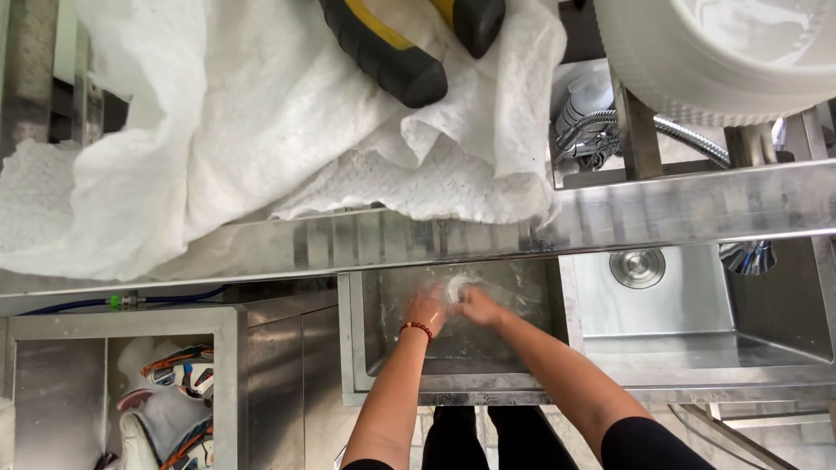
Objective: Cleaning a pair of white clogs using soap and water at a shoe washing station.
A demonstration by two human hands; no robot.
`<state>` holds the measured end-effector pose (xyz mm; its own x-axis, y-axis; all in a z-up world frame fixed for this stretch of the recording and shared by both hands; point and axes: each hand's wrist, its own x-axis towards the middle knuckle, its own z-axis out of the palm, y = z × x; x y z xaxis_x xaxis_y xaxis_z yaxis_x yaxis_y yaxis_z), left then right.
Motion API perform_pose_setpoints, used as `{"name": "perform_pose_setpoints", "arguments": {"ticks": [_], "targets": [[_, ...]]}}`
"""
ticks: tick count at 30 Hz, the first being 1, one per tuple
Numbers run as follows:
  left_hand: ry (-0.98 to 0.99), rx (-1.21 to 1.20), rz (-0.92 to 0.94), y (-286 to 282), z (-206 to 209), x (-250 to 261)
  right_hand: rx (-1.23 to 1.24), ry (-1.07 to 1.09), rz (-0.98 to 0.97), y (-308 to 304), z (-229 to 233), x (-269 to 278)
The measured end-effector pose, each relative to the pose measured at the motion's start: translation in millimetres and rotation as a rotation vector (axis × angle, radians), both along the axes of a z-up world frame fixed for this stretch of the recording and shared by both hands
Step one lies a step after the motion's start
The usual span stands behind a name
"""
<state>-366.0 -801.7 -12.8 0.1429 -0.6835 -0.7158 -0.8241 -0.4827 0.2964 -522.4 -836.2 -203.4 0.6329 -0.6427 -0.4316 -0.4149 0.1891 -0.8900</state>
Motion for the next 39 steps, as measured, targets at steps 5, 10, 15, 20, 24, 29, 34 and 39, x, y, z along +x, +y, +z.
{"name": "perform_pose_setpoints", "arguments": {"ticks": [5,10,15,20,24,29,34,39], "targets": [[0.007,-0.080,-0.344,11.5,-24.1,8.4,0.203,0.173,-0.071,-4.5,10.4,1.1],[-0.136,0.190,-0.415,40.2,-189.5,31.4,0.298,0.204,0.003,4.0,-7.7,-4.4],[-0.055,-0.001,-0.750,37.3,-156.2,24.2,0.533,0.158,0.221,7.7,-16.1,-12.5],[-0.009,0.138,-0.392,18.2,-50.1,10.9,0.004,0.343,-0.099,10.6,-8.9,-12.3],[0.040,-0.286,-0.276,32.9,-113.6,20.4,-0.308,0.407,0.000,4.9,1.6,-18.8],[0.150,0.031,-0.207,19.2,-56.2,30.3,-0.412,0.134,0.223,18.6,64.7,-22.3],[0.208,-0.101,-0.236,11.1,5.6,41.9,-0.273,0.446,0.160,13.8,116.3,-8.3],[0.625,-0.425,0.241,1.9,0.7,83.5,0.384,-0.160,-0.541,7.5,78.5,-14.8]]}}
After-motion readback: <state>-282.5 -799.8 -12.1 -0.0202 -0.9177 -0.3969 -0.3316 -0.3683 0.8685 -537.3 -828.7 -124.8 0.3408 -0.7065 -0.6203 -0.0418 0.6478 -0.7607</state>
